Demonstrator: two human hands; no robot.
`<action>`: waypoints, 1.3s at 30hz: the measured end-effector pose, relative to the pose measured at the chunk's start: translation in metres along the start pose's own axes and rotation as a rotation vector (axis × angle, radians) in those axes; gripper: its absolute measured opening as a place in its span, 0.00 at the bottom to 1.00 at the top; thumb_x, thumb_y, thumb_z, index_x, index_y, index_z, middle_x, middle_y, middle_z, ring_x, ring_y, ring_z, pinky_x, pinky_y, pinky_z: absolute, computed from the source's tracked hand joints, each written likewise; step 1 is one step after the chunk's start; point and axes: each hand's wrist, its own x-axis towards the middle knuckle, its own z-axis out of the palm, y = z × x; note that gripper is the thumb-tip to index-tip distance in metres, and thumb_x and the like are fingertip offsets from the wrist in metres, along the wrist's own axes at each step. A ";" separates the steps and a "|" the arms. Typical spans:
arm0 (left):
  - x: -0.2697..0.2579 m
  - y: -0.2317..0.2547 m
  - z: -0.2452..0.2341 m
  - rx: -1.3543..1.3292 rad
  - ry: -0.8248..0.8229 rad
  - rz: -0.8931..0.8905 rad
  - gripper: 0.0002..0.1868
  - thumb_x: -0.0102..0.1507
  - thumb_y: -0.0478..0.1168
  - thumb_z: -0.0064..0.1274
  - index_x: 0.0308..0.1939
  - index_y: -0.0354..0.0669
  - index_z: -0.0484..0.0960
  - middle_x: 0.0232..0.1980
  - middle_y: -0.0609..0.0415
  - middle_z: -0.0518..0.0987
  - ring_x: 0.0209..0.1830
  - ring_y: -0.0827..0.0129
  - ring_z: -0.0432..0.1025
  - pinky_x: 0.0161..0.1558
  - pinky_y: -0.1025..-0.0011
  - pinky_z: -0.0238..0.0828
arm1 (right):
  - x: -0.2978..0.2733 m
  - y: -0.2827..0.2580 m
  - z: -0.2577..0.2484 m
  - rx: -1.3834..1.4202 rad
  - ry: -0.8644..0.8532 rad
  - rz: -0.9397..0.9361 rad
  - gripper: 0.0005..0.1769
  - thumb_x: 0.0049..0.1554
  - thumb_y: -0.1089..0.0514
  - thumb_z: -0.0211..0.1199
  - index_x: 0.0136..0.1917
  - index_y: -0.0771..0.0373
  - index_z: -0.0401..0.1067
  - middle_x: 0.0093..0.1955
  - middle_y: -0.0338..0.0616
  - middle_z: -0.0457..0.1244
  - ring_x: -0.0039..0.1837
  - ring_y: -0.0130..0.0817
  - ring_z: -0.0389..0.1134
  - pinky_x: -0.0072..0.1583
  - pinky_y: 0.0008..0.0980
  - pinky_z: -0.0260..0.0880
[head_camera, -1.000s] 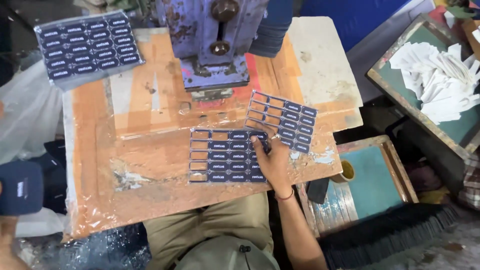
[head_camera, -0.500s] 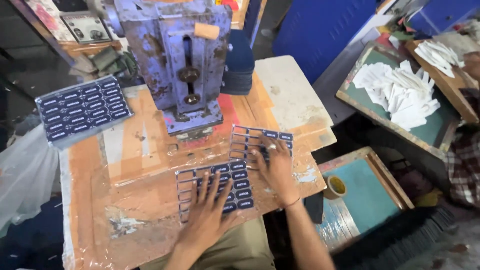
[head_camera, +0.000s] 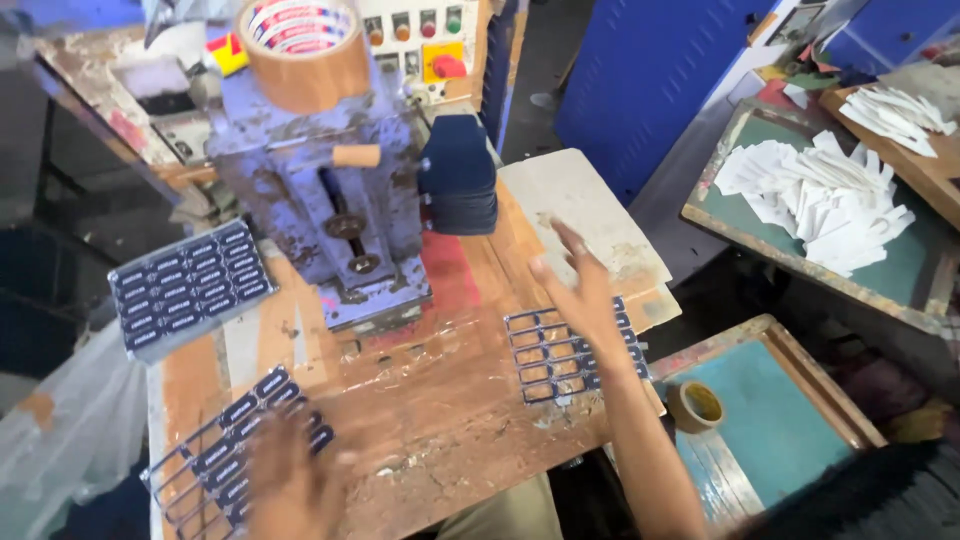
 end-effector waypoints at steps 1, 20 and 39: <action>0.001 0.032 0.009 -0.369 -0.114 -0.079 0.43 0.60 0.56 0.53 0.77 0.50 0.60 0.79 0.37 0.60 0.72 0.43 0.63 0.69 0.49 0.57 | 0.020 0.003 0.011 0.105 -0.080 0.150 0.42 0.58 0.37 0.62 0.75 0.65 0.60 0.73 0.59 0.58 0.75 0.50 0.60 0.70 0.43 0.63; 0.318 0.147 0.188 -0.752 -0.105 -0.531 0.56 0.61 0.82 0.32 0.74 0.38 0.63 0.70 0.34 0.73 0.73 0.45 0.65 0.70 0.58 0.56 | 0.138 0.079 0.100 0.371 -0.376 0.574 0.60 0.49 0.25 0.64 0.76 0.75 0.58 0.71 0.61 0.62 0.73 0.46 0.64 0.70 0.37 0.63; 0.090 0.164 0.045 -0.787 -0.270 0.091 0.40 0.64 0.59 0.55 0.70 0.33 0.68 0.66 0.37 0.75 0.68 0.44 0.68 0.67 0.52 0.62 | 0.042 0.017 -0.049 -0.451 -0.263 -0.437 0.30 0.53 0.52 0.73 0.66 0.63 0.73 0.69 0.58 0.64 0.71 0.59 0.63 0.69 0.47 0.63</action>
